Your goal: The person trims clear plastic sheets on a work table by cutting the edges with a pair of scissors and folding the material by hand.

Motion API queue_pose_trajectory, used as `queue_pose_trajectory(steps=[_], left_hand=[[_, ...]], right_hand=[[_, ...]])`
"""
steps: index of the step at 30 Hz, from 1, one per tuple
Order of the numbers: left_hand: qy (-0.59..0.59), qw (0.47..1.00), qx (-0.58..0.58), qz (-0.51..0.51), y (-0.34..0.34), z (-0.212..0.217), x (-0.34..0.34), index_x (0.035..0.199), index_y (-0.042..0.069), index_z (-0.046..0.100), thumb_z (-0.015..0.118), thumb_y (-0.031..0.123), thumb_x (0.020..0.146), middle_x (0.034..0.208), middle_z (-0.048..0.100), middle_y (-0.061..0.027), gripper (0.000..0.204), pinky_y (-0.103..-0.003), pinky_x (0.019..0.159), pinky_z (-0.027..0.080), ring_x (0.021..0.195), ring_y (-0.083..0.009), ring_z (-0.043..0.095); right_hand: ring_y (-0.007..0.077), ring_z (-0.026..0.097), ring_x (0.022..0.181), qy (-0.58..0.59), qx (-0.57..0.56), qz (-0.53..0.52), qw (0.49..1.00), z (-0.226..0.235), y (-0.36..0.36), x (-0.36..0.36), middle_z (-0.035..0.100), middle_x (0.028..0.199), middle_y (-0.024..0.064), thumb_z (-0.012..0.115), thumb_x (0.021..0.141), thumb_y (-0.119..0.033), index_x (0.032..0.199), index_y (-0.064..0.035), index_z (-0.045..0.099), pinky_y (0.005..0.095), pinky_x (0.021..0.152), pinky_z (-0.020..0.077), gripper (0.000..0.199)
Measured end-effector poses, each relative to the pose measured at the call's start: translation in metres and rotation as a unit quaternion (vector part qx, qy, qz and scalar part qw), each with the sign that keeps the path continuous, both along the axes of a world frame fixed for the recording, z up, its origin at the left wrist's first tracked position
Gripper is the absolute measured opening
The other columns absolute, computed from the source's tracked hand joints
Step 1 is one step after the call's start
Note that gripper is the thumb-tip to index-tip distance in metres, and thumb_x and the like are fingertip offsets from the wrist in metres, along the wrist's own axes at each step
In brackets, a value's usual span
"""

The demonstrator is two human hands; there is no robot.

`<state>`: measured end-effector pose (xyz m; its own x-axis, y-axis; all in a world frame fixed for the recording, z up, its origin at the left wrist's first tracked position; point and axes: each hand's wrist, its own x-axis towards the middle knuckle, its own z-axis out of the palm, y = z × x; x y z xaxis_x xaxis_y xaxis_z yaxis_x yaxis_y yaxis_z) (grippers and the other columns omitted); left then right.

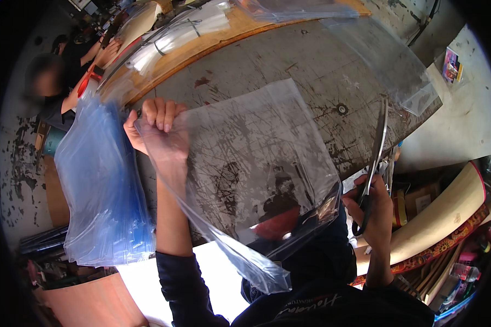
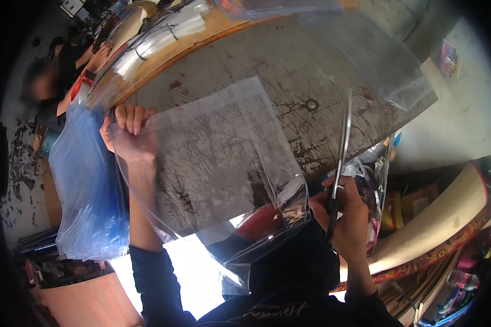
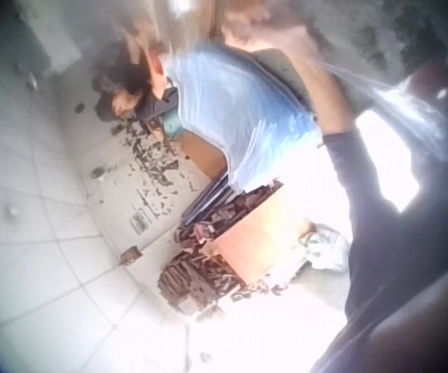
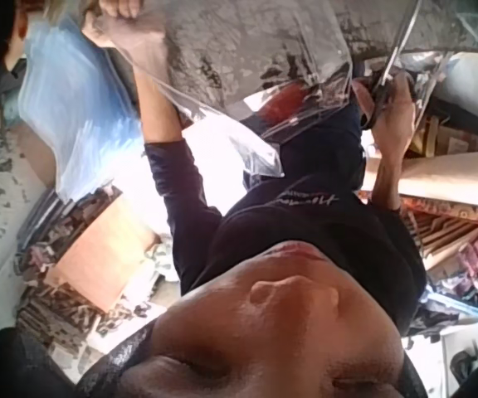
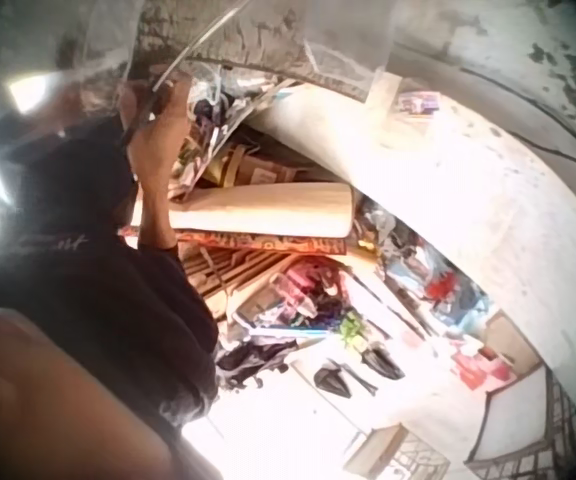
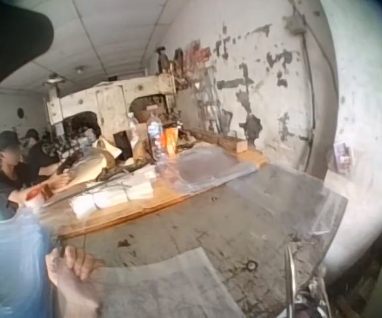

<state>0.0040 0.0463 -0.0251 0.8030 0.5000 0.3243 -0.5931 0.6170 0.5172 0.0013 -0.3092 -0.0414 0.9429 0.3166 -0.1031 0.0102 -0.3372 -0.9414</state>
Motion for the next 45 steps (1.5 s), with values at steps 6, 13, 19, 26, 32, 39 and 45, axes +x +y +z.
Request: queue_pose_trajectory(steps=[6, 13, 19, 26, 32, 39, 45], left_hand=[[-0.016, 0.999, -0.042, 0.004, 0.006, -0.006, -0.003, 0.055, 0.013, 0.028, 0.046, 0.033, 0.073, 0.051, 0.024, 0.0008, 0.032, -0.026, 0.061, 0.029, 0.045, -0.0102, 0.024], [-0.039, 0.996, -0.075, 0.007, 0.015, -0.007, -0.009, 0.056, 0.014, 0.025, 0.047, 0.03, 0.067, 0.052, 0.021, 0.0009, 0.029, -0.026, 0.064, 0.029, 0.046, -0.0105, 0.022], [-0.023, 0.994, -0.092, 0.054, 0.015, -0.012, -0.008, 0.055, 0.014, 0.025, 0.045, 0.029, 0.064, 0.051, 0.022, 0.0004, 0.027, -0.025, 0.061, 0.028, 0.046, -0.0113, 0.024], [-0.025, 0.994, -0.094, 0.057, 0.02, -0.016, -0.011, 0.054, 0.014, 0.024, 0.044, 0.03, 0.063, 0.05, 0.021, 0.0002, 0.027, -0.025, 0.06, 0.029, 0.046, -0.0117, 0.024], [-0.014, 0.992, -0.107, 0.065, 0.018, -0.018, -0.008, 0.054, 0.014, 0.023, 0.04, 0.031, 0.063, 0.05, 0.021, -0.0003, 0.026, -0.025, 0.059, 0.029, 0.046, -0.0122, 0.024], [-0.023, 0.993, -0.102, 0.056, 0.021, -0.019, -0.007, 0.055, 0.014, 0.023, 0.04, 0.031, 0.065, 0.051, 0.021, -0.0006, 0.026, -0.026, 0.06, 0.03, 0.047, -0.0127, 0.023], [0.252, 0.939, 0.169, 0.16, 0.037, 0.002, -0.013, 0.083, 0.005, 0.048, 0.043, 0.034, 0.083, 0.077, 0.047, -0.0049, 0.03, -0.03, 0.077, 0.036, 0.073, -0.0146, 0.047]], right_hand=[[0.0109, 0.06, 0.076, 0.067, 0.017, 0.035, 0.997, -0.011, -0.012, 0.012, 0.064, 0.079, 0.0088, 0.064, 0.074, 0.002, 0.102, -0.0046, 0.048, 0.0228, 0.068, 0.0452, 0.033], [0.0126, 0.06, 0.078, 0.114, 0.172, 0.126, 0.97, -0.02, -0.016, 0.01, 0.063, 0.08, 0.0102, 0.065, 0.074, 0.003, 0.103, -0.0016, 0.046, 0.023, 0.069, 0.046, 0.035], [0.0127, 0.06, 0.078, 0.154, 0.225, 0.127, 0.954, -0.017, -0.015, 0.01, 0.063, 0.081, 0.0108, 0.063, 0.074, 0.006, 0.102, -0.0022, 0.046, 0.0233, 0.071, 0.0473, 0.034], [0.0143, 0.061, 0.081, 0.079, 0.169, 0.013, 0.982, -0.037, -0.01, 0.001, 0.063, 0.086, 0.0115, 0.064, 0.072, 0.007, 0.103, -0.0019, 0.046, 0.0252, 0.075, 0.0471, 0.036], [0.0141, 0.06, 0.082, 0.129, 0.182, 0.098, 0.97, -0.042, -0.016, -0.006, 0.063, 0.085, 0.0106, 0.067, 0.072, 0.004, 0.103, -0.0014, 0.046, 0.0254, 0.074, 0.0476, 0.038], [0.0096, 0.059, 0.074, 0.128, 0.209, 0.082, 0.966, -0.029, -0.013, -0.002, 0.062, 0.079, 0.0067, 0.067, 0.072, 0.003, 0.102, -0.0035, 0.047, 0.0216, 0.066, 0.0456, 0.037], [0.0072, 0.056, 0.07, 0.054, 0.207, -0.002, 0.977, -0.026, -0.005, -0.002, 0.06, 0.076, 0.005, 0.064, 0.072, 0.005, 0.101, -0.0051, 0.047, 0.0193, 0.063, 0.0432, 0.034]])
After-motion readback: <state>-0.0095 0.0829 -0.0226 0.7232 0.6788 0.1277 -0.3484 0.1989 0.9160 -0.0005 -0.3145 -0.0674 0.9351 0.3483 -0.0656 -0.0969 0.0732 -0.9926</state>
